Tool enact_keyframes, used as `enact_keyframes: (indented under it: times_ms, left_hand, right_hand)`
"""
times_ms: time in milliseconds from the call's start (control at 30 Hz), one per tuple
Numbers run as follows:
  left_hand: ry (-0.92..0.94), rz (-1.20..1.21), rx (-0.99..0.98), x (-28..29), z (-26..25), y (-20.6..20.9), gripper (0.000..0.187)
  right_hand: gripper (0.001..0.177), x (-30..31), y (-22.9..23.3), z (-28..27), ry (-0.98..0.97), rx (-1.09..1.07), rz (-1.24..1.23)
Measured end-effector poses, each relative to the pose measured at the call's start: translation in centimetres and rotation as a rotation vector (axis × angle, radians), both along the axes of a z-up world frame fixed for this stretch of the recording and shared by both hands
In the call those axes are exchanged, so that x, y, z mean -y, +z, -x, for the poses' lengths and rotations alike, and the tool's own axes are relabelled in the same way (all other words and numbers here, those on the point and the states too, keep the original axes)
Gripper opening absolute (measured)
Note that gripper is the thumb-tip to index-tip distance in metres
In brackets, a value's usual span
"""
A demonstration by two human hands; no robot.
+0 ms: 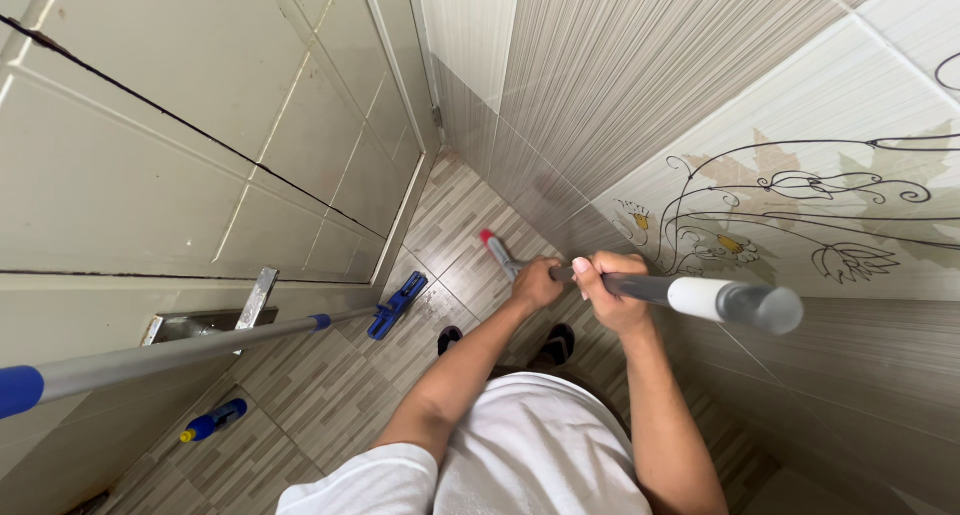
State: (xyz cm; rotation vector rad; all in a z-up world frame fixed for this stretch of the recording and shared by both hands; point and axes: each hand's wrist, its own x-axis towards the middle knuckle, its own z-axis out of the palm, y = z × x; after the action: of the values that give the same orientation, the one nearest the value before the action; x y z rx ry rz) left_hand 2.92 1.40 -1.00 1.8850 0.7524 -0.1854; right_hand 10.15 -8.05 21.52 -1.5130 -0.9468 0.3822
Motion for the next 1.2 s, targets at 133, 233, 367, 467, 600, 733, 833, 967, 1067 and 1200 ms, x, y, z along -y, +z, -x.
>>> enact_keyframes:
  times_ms: [133,233,367,467,600,733,833,967,1067,1200]
  left_hand:
    - [0.025,-0.022,0.027,0.3,2.2,-0.3,0.027]
    - [0.053,-0.027,0.020,0.3,3.0,-0.3,0.028]
    - [0.044,-0.025,0.033,0.0,2.5,0.0,0.032]
    - [0.026,-0.046,0.063,0.0,1.3,0.4,0.033]
    - [0.041,0.017,0.016,-0.3,0.2,1.5,0.020]
    - [0.069,0.025,-0.004,-0.9,0.5,1.9,0.022]
    - [0.095,-0.006,0.012,-0.8,1.8,1.3,0.021]
    - [0.124,-0.047,0.009,-0.1,4.2,0.4,0.021]
    - [0.126,-0.011,-0.023,0.0,4.5,0.9,0.019]
    - [0.095,0.050,-0.086,0.2,3.2,1.8,0.019]
  right_hand:
    - [0.043,-0.4,-0.2,0.5,0.046,-0.030,-0.015]
    - [0.043,-0.8,-0.1,1.0,0.060,-0.052,0.017]
    - [0.041,-0.9,0.7,1.1,0.047,-0.043,0.025]
    - [0.040,-0.6,1.2,0.6,0.049,0.010,-0.005]
    - [0.040,-1.2,0.5,0.4,0.086,0.072,0.025]
    - [0.039,-1.4,-0.2,1.3,0.066,0.121,0.049]
    - [0.041,-1.6,-0.6,1.3,0.101,0.034,0.044]
    - [0.042,-1.8,-0.7,1.2,0.159,-0.052,-0.008]
    - [0.042,-1.9,-0.9,1.0,0.111,-0.076,0.010]
    - [0.041,-1.5,-0.6,0.5,0.050,-0.272,-0.044]
